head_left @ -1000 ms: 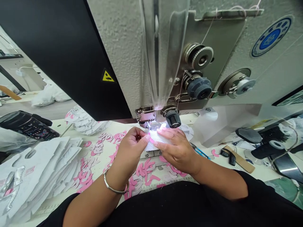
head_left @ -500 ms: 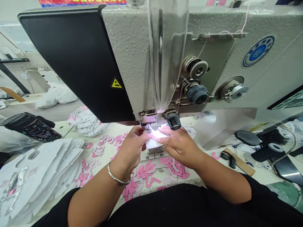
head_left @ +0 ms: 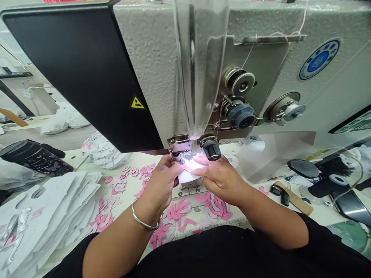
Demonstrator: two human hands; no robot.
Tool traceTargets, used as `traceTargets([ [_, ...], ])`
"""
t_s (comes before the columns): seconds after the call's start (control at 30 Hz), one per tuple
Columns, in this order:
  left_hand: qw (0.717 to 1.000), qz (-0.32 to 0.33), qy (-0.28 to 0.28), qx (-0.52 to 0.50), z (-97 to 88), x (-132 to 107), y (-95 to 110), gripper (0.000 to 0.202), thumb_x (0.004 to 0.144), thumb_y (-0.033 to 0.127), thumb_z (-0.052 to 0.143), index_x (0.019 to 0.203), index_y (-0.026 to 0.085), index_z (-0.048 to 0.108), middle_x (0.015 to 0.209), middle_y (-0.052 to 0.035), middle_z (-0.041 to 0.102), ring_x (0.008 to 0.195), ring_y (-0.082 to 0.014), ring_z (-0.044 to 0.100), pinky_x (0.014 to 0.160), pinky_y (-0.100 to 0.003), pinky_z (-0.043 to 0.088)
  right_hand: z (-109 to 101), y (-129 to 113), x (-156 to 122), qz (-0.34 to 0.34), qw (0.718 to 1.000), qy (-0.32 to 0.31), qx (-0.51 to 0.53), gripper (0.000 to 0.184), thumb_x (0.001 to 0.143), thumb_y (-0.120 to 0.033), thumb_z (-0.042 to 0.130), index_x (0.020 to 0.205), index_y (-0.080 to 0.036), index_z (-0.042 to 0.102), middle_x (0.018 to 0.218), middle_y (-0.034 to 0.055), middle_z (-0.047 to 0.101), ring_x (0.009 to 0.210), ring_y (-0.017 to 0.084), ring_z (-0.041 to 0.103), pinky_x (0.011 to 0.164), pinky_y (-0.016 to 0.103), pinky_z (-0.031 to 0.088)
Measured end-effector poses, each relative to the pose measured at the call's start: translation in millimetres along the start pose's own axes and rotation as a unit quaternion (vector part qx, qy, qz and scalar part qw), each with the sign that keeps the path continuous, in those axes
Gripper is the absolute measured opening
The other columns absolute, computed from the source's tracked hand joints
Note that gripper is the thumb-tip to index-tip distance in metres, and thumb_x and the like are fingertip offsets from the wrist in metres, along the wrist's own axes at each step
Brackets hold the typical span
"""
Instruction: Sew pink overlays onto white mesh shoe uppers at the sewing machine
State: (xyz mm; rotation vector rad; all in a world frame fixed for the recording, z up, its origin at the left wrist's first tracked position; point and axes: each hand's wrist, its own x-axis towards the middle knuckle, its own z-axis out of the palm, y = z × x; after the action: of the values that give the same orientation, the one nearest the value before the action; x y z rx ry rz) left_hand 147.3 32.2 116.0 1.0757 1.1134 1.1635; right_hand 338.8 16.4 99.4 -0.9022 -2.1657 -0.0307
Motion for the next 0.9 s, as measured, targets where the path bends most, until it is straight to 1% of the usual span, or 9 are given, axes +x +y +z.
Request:
traceTargets([
  [0.13,1.000,-0.003,-0.002,0.004,1.4,-1.1,1.2,0.020,0.073,0.021,0.068,0.090,0.022,0.059,0.082,0.0048,0.054,0.058,-0.0047,0.048,0.047,-0.016,0.033,0.1,-0.2,-0.3,0.004,1.000,-0.006,0.001,0.033,0.089,-0.012,0.052,0.114,-0.029,0.068,0.127,0.0044,0.064,0.120,0.022,0.057,0.100,0.043,0.042],
  [0.3,1.000,-0.006,0.003,-0.011,1.6,0.1,0.0,0.022,0.071,0.022,0.069,0.090,0.023,0.058,0.082,0.0049,0.056,0.063,-0.0072,0.052,0.052,-0.019,0.039,0.2,0.0,-0.7,0.010,1.000,-0.019,-0.006,0.036,0.089,-0.011,0.051,0.115,-0.029,0.068,0.130,0.0040,0.063,0.122,0.023,0.056,0.101,0.044,0.041],
  [0.43,0.999,-0.010,0.027,-0.018,2.8,0.9,0.4,0.025,0.068,0.021,0.071,0.090,0.022,0.058,0.080,0.0051,0.057,0.062,-0.0073,0.053,0.051,-0.019,0.038,1.4,0.2,-0.1,0.016,1.000,-0.016,-0.014,0.038,0.089,-0.011,0.050,0.117,-0.030,0.066,0.129,0.0038,0.063,0.124,0.023,0.055,0.101,0.044,0.042],
  [0.5,0.999,-0.003,0.022,-0.024,3.4,0.6,0.4,0.024,0.068,0.020,0.071,0.088,0.021,0.058,0.078,0.0050,0.057,0.060,-0.0074,0.052,0.051,-0.019,0.039,2.2,0.0,-0.2,0.018,1.000,-0.016,-0.016,0.037,0.088,-0.011,0.050,0.116,-0.030,0.067,0.129,0.0038,0.064,0.123,0.023,0.055,0.100,0.044,0.042],
  [0.6,1.000,0.004,0.010,-0.025,3.8,-0.5,0.3,0.024,0.070,0.019,0.070,0.090,0.022,0.058,0.079,0.0044,0.056,0.061,-0.0076,0.052,0.051,-0.019,0.039,2.6,-0.6,-0.6,0.011,1.000,-0.012,-0.015,0.035,0.088,-0.012,0.051,0.114,-0.029,0.068,0.129,0.0047,0.064,0.123,0.023,0.055,0.101,0.044,0.041],
  [0.67,1.000,0.004,0.012,-0.019,4.0,-0.8,0.5,0.023,0.070,0.019,0.069,0.090,0.022,0.057,0.080,0.0043,0.055,0.062,-0.0071,0.051,0.050,-0.018,0.038,2.5,-0.8,-0.3,0.013,1.000,-0.009,-0.012,0.035,0.089,-0.012,0.050,0.114,-0.028,0.068,0.127,0.0048,0.064,0.123,0.023,0.055,0.101,0.044,0.041],
  [0.77,1.000,0.007,0.022,-0.010,4.1,-0.2,0.8,0.019,0.072,0.020,0.067,0.088,0.022,0.057,0.081,0.0047,0.052,0.058,-0.0051,0.046,0.047,-0.017,0.033,2.7,0.2,1.5,0.027,0.999,-0.022,-0.003,0.036,0.089,-0.011,0.049,0.114,-0.029,0.068,0.125,0.0032,0.065,0.122,0.023,0.055,0.101,0.044,0.041],
  [0.83,1.000,0.014,0.016,-0.005,3.3,0.0,-0.6,0.018,0.073,0.021,0.065,0.090,0.022,0.058,0.082,0.0045,0.051,0.056,-0.0045,0.042,0.045,-0.017,0.030,3.3,1.9,2.7,0.030,0.999,-0.031,0.001,0.037,0.089,-0.011,0.049,0.114,-0.030,0.068,0.125,0.0024,0.065,0.122,0.023,0.054,0.101,0.045,0.041],
  [0.9,0.999,0.034,0.010,0.014,1.0,-1.9,-4.1,0.018,0.077,0.025,0.064,0.094,0.023,0.058,0.081,0.0038,0.050,0.056,-0.0059,0.042,0.045,-0.019,0.030,4.5,3.9,3.1,0.025,0.999,-0.025,0.003,0.037,0.087,-0.011,0.050,0.114,-0.030,0.068,0.124,0.0024,0.065,0.124,0.024,0.053,0.102,0.046,0.041],
])
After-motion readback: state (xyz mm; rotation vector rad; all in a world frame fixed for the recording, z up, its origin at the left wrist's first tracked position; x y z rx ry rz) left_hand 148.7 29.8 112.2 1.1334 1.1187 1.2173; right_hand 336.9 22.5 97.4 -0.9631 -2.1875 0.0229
